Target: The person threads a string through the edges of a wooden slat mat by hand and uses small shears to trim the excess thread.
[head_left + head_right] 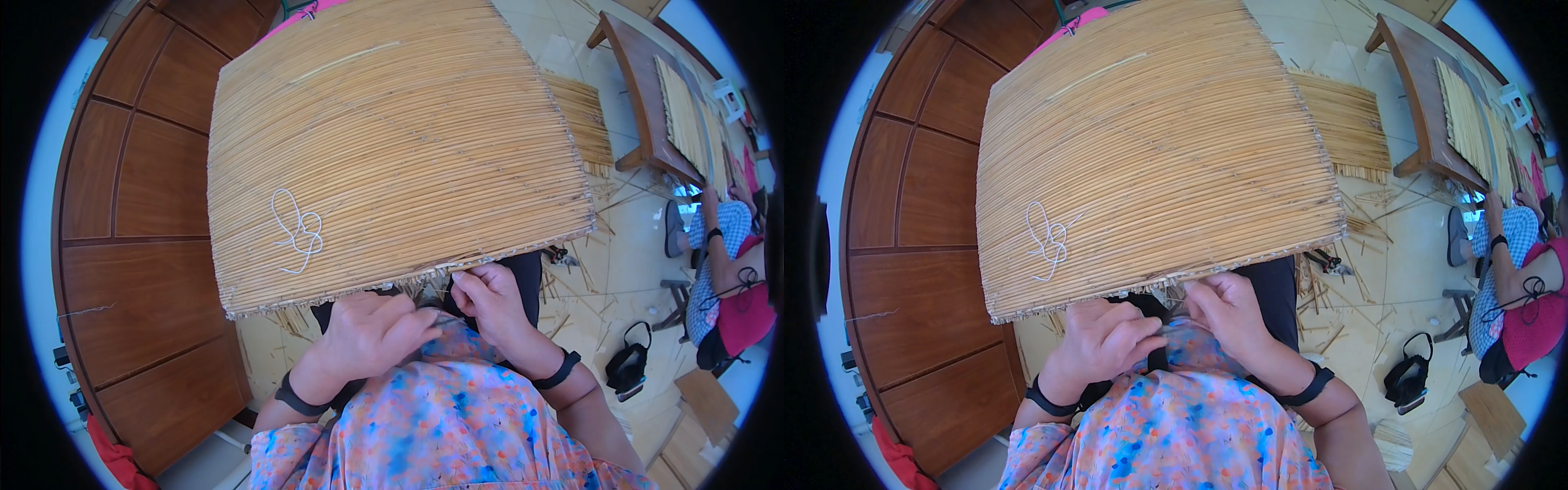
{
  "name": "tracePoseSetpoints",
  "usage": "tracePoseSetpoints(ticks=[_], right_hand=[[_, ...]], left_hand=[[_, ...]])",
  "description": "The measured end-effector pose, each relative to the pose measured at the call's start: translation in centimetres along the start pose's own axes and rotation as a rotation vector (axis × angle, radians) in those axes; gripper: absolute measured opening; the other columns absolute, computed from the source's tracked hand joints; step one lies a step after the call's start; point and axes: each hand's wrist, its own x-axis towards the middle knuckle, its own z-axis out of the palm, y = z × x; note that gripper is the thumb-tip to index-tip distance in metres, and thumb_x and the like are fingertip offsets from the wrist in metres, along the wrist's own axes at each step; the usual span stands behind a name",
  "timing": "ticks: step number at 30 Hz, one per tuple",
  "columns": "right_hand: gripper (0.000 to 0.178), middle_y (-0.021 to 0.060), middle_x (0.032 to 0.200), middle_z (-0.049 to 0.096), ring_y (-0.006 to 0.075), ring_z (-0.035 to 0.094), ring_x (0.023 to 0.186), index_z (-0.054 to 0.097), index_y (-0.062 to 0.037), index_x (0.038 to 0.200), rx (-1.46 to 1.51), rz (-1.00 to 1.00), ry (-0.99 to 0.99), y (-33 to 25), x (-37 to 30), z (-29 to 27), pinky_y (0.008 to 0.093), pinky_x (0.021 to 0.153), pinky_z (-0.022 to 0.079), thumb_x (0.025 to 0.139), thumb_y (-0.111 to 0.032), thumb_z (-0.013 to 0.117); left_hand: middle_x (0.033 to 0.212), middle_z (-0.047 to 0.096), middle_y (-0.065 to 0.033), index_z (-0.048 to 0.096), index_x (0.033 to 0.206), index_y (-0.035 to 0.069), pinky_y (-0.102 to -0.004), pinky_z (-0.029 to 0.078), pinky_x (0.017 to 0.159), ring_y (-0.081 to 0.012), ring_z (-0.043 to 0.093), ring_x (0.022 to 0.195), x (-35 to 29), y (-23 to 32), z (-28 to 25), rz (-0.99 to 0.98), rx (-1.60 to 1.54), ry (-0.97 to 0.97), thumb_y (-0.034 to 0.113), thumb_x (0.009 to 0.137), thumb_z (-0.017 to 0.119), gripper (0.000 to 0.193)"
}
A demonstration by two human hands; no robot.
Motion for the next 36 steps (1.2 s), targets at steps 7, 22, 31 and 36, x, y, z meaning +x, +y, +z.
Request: tracePoseSetpoints(ticks=[7,22,31,36], right_hand=[[0.017,0.0005,0.057,0.048,0.0037,0.035,0.046,0.055,-0.0006,0.072,-0.010,0.004,0.020,0.0,-0.1,0.2,0.0183,0.040,0.023,0.085,-0.012,0.056],[0.012,-0.0048,0.058,0.045,0.0019,0.031,0.044,0.058,-0.0009,0.083,0.096,0.029,0.064,-0.2,0.5,1.5,0.0200,0.038,0.021,0.084,-0.012,0.060],[0.009,-0.0054,0.058,0.044,0.0018,0.030,0.042,0.057,-0.0015,0.080,0.111,0.080,0.033,0.4,0.5,1.1,0.0198,0.037,0.020,0.083,-0.010,0.061],[0.014,-0.0055,0.053,0.042,0.0024,0.029,0.041,0.054,-0.0041,0.070,0.108,0.051,-0.007,1.0,0.6,0.8,0.0202,0.037,0.020,0.082,-0.008,0.060]], left_hand=[[0.063,0.048,-0.0019,0.057,0.086,0.010,-0.0289,0.040,0.039,-0.0171,0.050,0.045,-0.3,0.1,0.0,-0.267,0.202,0.009,0.023,0.062,0.073,0.031],[0.058,0.049,-0.0045,0.060,0.090,0.009,-0.0321,0.038,0.043,-0.0208,0.051,0.048,-2.0,-0.3,0.5,-0.406,0.044,0.221,0.003,0.052,0.072,0.040],[0.059,0.051,-0.0063,0.059,0.085,0.006,-0.0301,0.038,0.043,-0.0213,0.051,0.047,-4.8,0.2,0.6,-0.389,-0.093,0.190,0.004,0.061,0.069,0.026],[0.058,0.050,-0.0069,0.059,0.085,0.005,-0.0307,0.038,0.044,-0.0220,0.052,0.048,-5.3,0.1,0.9,-0.393,-0.098,0.163,0.002,0.059,0.067,0.027]])
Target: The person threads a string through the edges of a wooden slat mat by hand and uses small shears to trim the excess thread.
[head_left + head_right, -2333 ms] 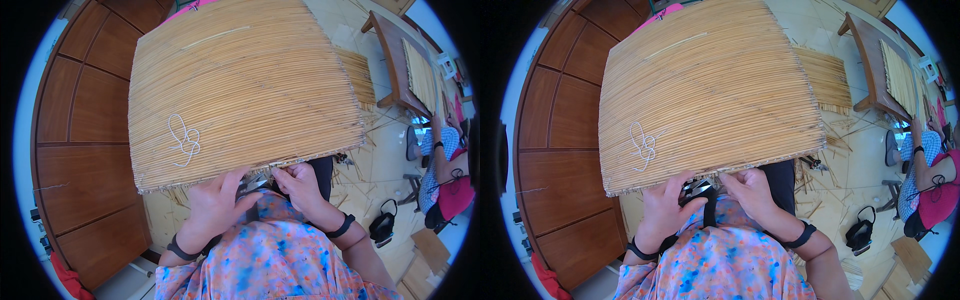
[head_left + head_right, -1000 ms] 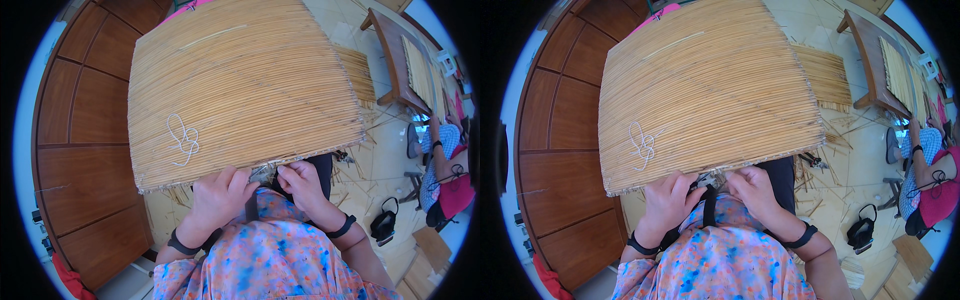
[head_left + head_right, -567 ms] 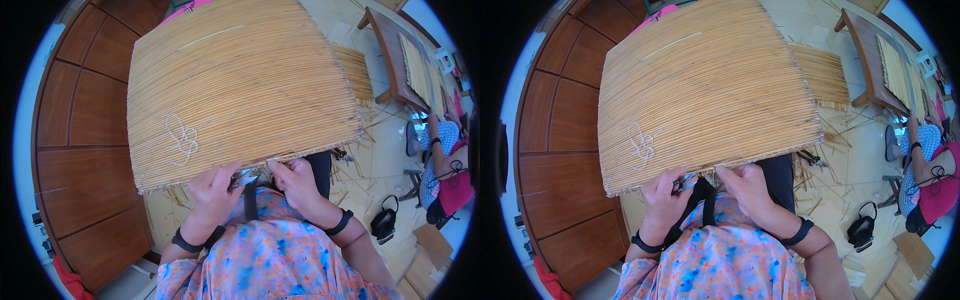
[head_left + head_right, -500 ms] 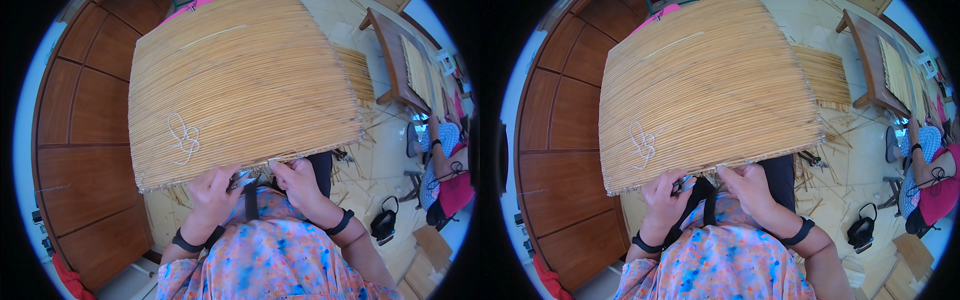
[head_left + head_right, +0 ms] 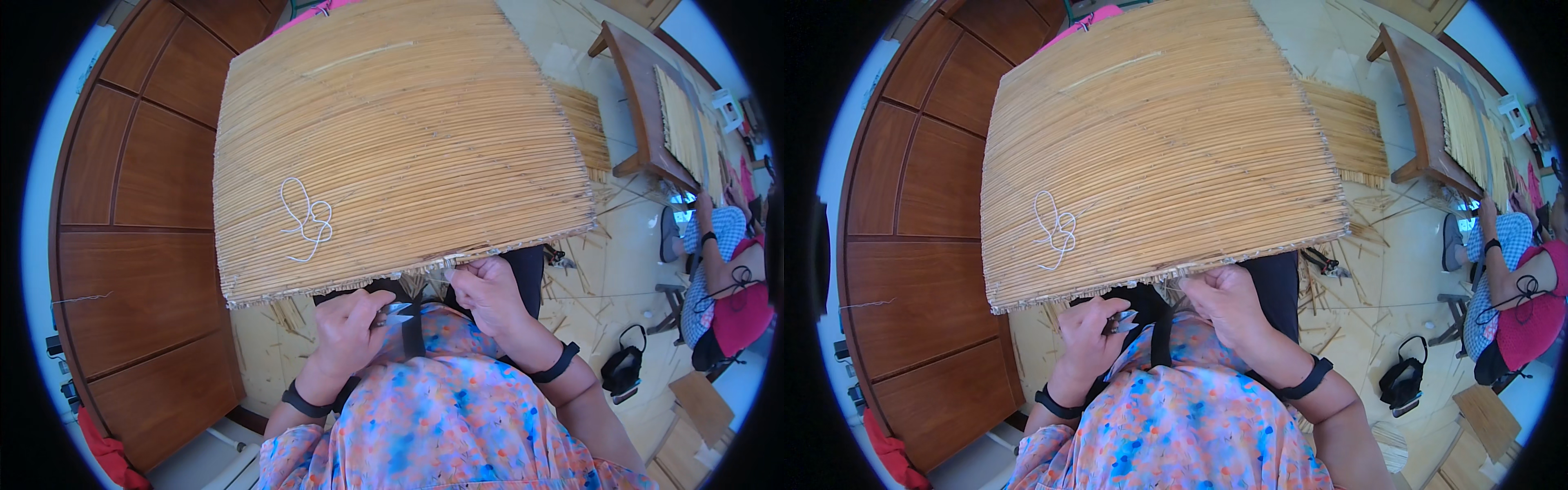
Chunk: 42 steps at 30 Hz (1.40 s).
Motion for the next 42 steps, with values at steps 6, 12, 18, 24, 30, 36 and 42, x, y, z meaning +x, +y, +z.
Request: tracePoseSetpoints(ticks=[6,12,18,24,30,36,42], right_hand=[[0.022,-0.0049,0.048,0.040,0.0021,0.029,0.040,0.052,-0.0061,0.062,-0.101,-0.092,0.039,0.7,0.0,0.2,0.0212,0.037,0.020,0.082,-0.009,0.061],[0.016,-0.0028,0.056,0.047,0.0020,0.035,0.044,0.056,-0.0027,0.069,0.013,-0.156,0.082,1.8,0.6,0.2,0.0201,0.039,0.023,0.081,-0.010,0.063],[0.008,0.0009,0.065,0.051,0.0046,0.038,0.050,0.059,-0.0010,0.083,0.100,-0.218,0.080,2.5,0.9,-0.4,0.0182,0.042,0.029,0.082,-0.007,0.063],[0.004,0.0006,0.067,0.051,0.0030,0.037,0.049,0.057,0.0001,0.081,-0.198,-0.131,0.089,2.4,1.4,-0.6,0.0185,0.042,0.027,0.081,-0.003,0.060],[0.011,-0.0007,0.069,0.057,0.0038,0.048,0.059,0.060,0.0016,0.079,-0.146,-0.239,0.145,1.6,0.6,-0.3,0.0207,0.051,0.038,0.082,-0.009,0.062],[0.009,0.0001,0.076,0.061,0.0041,0.052,0.069,0.063,0.0018,0.086,-0.141,-0.321,0.165,2.0,0.7,-0.2,0.0202,0.062,0.043,0.083,-0.006,0.061],[0.015,-0.0033,0.061,0.047,0.0019,0.034,0.047,0.060,0.0026,0.093,-0.107,-0.356,0.127,2.6,1.1,-0.1,0.0188,0.041,0.024,0.084,-0.010,0.062]], left_hand=[[0.056,0.049,-0.0064,0.059,0.083,0.005,-0.0308,0.037,0.043,-0.0217,0.051,0.047,-0.2,-0.1,0.1,-0.004,-0.002,-0.016,0.001,0.057,0.065,0.028],[0.055,0.048,-0.0058,0.059,0.082,0.006,-0.0307,0.037,0.042,-0.0214,0.050,0.046,-0.6,-0.4,0.2,0.025,0.028,0.014,0.001,0.057,0.066,0.027],[0.055,0.048,-0.0057,0.059,0.082,0.006,-0.0304,0.037,0.042,-0.0213,0.051,0.046,-0.8,-0.6,0.1,0.022,0.042,0.007,0.000,0.057,0.066,0.027],[0.056,0.049,-0.0061,0.059,0.084,0.006,-0.0307,0.038,0.043,-0.0222,0.052,0.047,-0.6,-0.6,0.2,0.010,0.015,-0.021,-0.001,0.056,0.066,0.029],[0.056,0.050,-0.0056,0.059,0.084,0.006,-0.0307,0.041,0.044,-0.0218,0.052,0.047,-0.2,-0.5,0.5,-0.007,-0.016,-0.032,-0.003,0.061,0.061,0.024],[0.057,0.051,-0.0059,0.059,0.085,0.006,-0.0304,0.041,0.044,-0.0213,0.053,0.048,0.0,-0.6,0.7,-0.002,-0.016,-0.049,-0.003,0.061,0.061,0.025],[0.057,0.050,-0.0051,0.059,0.086,0.005,-0.0292,0.041,0.043,-0.0202,0.053,0.047,0.1,-0.8,1.0,-0.001,-0.020,-0.061,-0.003,0.060,0.063,0.027]])
